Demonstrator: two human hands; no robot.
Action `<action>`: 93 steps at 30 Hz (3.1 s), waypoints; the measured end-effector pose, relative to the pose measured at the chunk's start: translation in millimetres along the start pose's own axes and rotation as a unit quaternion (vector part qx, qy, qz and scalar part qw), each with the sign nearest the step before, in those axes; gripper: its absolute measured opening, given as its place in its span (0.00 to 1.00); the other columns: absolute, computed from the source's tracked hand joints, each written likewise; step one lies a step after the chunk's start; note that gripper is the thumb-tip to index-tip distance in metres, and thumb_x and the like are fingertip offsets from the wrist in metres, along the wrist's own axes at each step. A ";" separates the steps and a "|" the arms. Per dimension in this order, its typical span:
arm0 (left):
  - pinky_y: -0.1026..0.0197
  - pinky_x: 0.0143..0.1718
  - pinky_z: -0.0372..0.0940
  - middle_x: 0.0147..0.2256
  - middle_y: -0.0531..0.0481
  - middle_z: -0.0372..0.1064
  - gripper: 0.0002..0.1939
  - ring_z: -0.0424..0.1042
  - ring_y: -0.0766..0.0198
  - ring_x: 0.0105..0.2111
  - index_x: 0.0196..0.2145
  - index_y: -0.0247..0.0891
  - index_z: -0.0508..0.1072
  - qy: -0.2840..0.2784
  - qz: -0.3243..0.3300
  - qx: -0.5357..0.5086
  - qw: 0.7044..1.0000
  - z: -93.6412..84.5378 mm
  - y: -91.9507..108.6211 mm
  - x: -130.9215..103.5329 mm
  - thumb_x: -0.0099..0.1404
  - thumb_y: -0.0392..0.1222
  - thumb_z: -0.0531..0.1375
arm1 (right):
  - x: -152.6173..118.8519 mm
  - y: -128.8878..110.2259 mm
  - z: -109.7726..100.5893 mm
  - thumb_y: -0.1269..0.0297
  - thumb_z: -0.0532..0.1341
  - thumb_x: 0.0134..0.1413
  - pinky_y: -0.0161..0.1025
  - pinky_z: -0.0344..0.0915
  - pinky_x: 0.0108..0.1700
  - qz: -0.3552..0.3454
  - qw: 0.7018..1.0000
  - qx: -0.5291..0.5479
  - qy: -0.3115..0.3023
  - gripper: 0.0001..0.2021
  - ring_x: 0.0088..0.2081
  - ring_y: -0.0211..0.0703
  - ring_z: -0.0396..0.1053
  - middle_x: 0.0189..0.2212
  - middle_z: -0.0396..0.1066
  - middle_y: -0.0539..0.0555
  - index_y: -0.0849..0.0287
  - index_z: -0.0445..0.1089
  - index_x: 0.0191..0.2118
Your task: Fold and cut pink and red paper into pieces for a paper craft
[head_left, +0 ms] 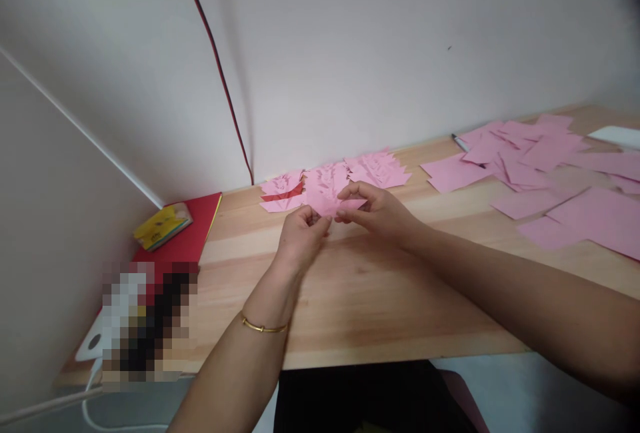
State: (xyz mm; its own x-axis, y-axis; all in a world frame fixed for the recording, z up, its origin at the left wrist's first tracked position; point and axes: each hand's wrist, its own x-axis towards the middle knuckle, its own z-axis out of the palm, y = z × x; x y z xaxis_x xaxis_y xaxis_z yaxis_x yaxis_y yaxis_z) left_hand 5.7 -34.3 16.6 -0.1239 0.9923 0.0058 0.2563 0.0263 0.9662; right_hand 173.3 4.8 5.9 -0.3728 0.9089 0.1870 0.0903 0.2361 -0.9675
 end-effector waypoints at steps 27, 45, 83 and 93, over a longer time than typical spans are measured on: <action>0.66 0.21 0.44 0.19 0.58 0.54 0.17 0.51 0.73 0.19 0.20 0.36 0.60 -0.096 0.000 0.013 0.995 -2.8 -6.9 0.1 0.54 0.47 0.63 | -0.9 -1.5 -2.9 0.66 0.57 0.47 0.33 0.55 0.27 0.001 0.992 -0.093 -0.084 0.05 0.24 0.34 0.58 0.22 0.63 0.46 0.59 0.64 0.24; 0.67 0.23 0.51 0.21 0.53 0.64 0.15 0.60 0.72 0.21 0.22 0.35 0.65 -0.096 -0.015 -0.047 0.994 -6.0 -8.0 2.2 0.53 0.47 0.65 | -2.1 4.1 -6.4 0.53 0.59 0.53 0.34 0.54 0.28 -0.024 0.986 -0.069 -0.148 0.14 0.26 0.34 0.60 0.23 0.65 0.48 0.59 0.63 0.27; 0.67 0.27 0.58 0.21 0.54 0.65 0.09 0.62 0.71 0.23 0.24 0.35 0.72 -0.049 0.011 -0.083 0.995 2.4 -0.8 -2.3 0.54 0.43 0.64 | -4.3 -6.2 -6.5 0.54 0.65 0.45 0.37 0.62 0.33 0.025 0.995 0.013 -0.093 0.14 0.32 0.39 0.67 0.30 0.70 0.51 0.60 0.68 0.33; 0.65 0.31 0.60 0.25 0.50 0.70 0.10 0.66 0.68 0.26 0.27 0.34 0.75 -0.078 0.028 -0.065 0.994 2.5 1.8 -4.1 0.57 0.44 0.61 | -4.5 -1.2 1.6 0.56 0.63 0.48 0.39 0.65 0.40 0.000 0.993 0.093 -0.071 0.12 0.37 0.42 0.69 0.33 0.72 0.53 0.60 0.73 0.35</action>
State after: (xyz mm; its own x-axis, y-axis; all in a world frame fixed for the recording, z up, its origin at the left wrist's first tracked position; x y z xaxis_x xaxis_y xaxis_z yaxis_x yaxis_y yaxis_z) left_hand 9.1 -38.0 17.7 0.0402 0.9987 0.0301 0.1318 -0.0352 0.9906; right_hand 173.3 -0.1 5.9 -0.5011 0.8479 0.1732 -0.0765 0.1559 -0.9848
